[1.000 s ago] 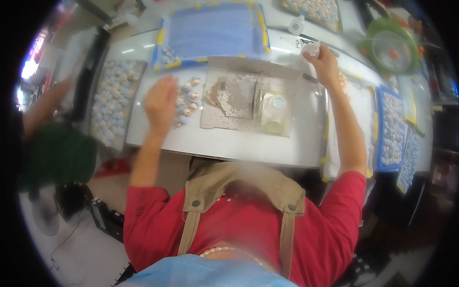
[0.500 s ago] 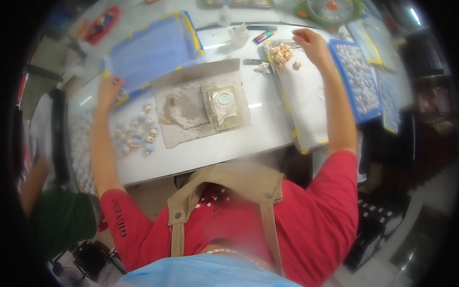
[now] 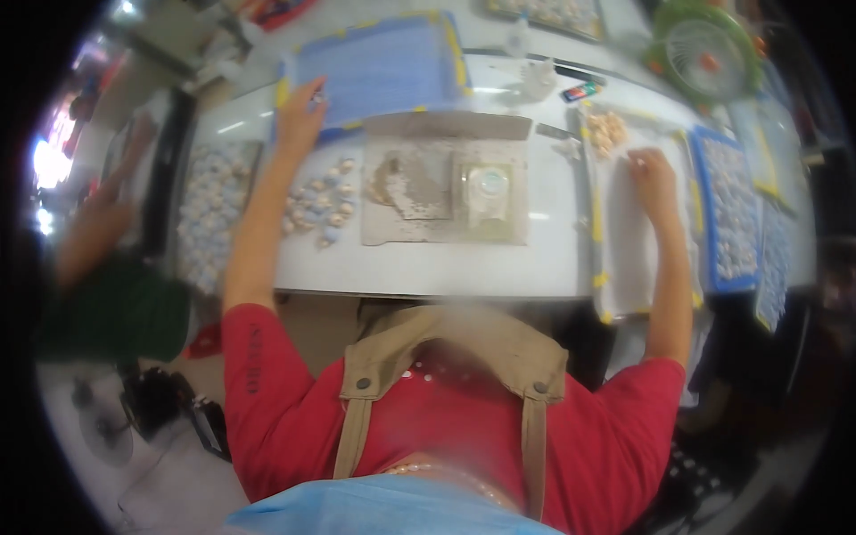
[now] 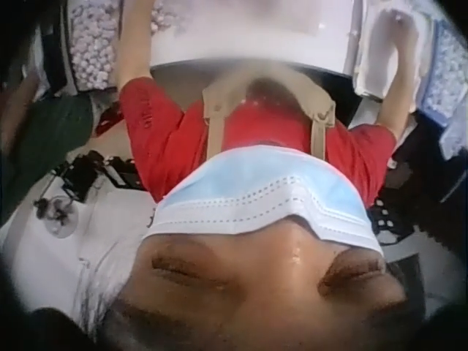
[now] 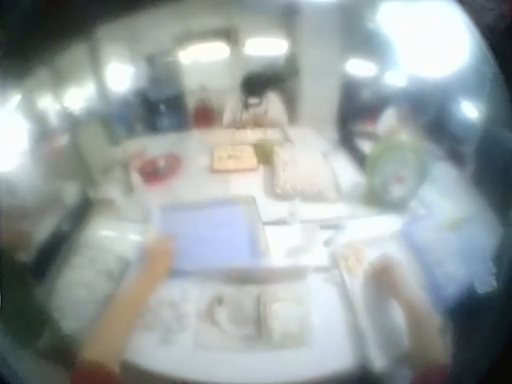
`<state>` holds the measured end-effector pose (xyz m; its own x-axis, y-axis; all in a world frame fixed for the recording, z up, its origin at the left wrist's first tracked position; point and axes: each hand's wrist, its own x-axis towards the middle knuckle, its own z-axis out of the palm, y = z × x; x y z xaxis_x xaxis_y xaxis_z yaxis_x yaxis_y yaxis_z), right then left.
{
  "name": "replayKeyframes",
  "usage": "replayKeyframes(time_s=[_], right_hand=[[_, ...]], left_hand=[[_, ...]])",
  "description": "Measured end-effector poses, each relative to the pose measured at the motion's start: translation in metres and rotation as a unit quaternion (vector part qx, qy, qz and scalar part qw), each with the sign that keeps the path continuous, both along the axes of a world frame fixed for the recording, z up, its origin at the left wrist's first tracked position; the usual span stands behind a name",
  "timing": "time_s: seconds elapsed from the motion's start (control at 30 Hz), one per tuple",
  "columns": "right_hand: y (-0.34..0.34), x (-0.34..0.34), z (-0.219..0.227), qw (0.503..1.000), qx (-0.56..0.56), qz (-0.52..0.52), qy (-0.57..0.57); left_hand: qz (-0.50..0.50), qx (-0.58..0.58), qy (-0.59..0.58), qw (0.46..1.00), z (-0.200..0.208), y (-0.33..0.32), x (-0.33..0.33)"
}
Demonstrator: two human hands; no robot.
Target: The person assembles small plastic toy parts by hand at a factory workbench, taking parts from a sorting tray and joining them with glue from a container using a glue applicator.
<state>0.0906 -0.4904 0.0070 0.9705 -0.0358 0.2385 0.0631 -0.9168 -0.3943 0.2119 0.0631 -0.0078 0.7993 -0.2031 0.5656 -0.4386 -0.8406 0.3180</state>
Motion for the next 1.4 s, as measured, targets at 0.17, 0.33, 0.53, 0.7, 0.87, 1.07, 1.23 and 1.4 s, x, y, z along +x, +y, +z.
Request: replayKeyframes(time_s=[0.17,0.33,0.53,0.7,0.87,1.07,1.23,1.4], right_hand=[[0.013,-0.010,0.002,0.996,0.057,-0.058,0.024],[0.014,-0.023,0.010,0.987,0.134,-0.083,0.035],[0.092,-0.052,0.037,0.887,0.451,-0.004,0.098],[0.141,-0.069,0.062,0.897,0.428,0.022,0.111],[0.165,-0.067,0.070,0.937,0.319,0.108,0.091],[0.201,-0.047,0.079,0.975,0.124,0.183,0.004],[0.211,-0.042,0.076,0.975,0.101,0.197,-0.008],[0.216,-0.038,0.079,0.975,0.012,0.223,0.015]], left_hand=[[-0.011,-0.182,0.057,0.982,0.024,-0.024,-0.039],[-0.054,-0.331,0.143,0.931,0.034,-0.040,-0.069],[-0.114,-0.512,0.295,0.799,0.043,-0.077,-0.140],[-0.148,-0.553,0.409,0.711,0.035,-0.095,-0.186],[-0.150,-0.655,0.496,0.550,0.022,-0.110,-0.212],[-0.174,-0.634,0.532,0.534,0.011,-0.102,-0.219],[-0.163,-0.680,0.552,0.453,0.013,-0.093,-0.217],[-0.173,-0.680,0.563,0.437,0.011,-0.090,-0.214]])
